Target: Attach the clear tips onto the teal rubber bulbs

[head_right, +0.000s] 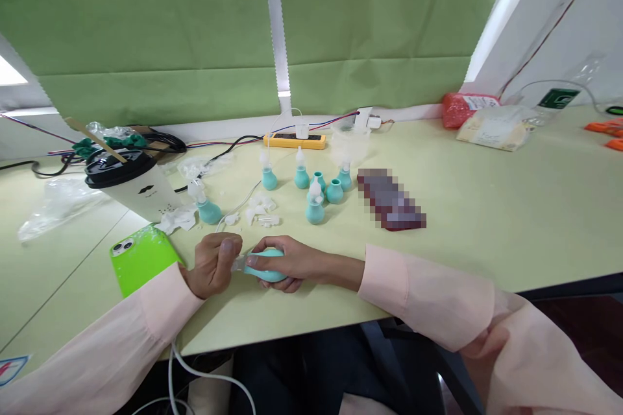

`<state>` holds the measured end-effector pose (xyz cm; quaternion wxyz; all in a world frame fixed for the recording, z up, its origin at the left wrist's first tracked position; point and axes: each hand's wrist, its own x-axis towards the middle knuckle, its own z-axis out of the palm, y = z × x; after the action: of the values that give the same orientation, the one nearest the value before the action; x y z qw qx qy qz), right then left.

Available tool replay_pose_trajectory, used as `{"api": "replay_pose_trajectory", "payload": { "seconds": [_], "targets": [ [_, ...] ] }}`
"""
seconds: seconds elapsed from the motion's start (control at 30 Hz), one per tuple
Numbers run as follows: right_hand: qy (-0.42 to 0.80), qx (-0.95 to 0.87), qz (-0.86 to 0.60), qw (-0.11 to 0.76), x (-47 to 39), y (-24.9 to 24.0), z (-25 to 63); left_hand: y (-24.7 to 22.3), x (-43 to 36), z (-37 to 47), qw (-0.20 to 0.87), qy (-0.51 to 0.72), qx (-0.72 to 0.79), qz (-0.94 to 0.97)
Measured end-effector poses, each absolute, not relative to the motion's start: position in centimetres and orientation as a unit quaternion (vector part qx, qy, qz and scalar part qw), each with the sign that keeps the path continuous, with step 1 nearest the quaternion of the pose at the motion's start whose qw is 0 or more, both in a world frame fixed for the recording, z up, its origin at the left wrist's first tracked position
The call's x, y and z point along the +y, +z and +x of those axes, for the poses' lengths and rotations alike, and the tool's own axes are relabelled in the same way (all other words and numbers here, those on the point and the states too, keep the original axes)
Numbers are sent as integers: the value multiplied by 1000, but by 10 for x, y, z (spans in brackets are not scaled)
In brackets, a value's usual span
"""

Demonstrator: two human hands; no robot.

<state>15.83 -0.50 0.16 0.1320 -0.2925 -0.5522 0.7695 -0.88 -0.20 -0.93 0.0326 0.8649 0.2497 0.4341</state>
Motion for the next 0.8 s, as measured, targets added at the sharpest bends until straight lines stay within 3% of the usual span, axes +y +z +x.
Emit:
{"api": "replay_pose_trajectory", "payload": {
  "seconds": [0.57,0.8],
  "targets": [
    [823,-506,-236,105,-3,-5,158,-11,-4,-9,86,427,230,870],
    [791,-540,-231,171,0,-1,163,-4,-6,-12,135,413,337,835]
  ]
}}
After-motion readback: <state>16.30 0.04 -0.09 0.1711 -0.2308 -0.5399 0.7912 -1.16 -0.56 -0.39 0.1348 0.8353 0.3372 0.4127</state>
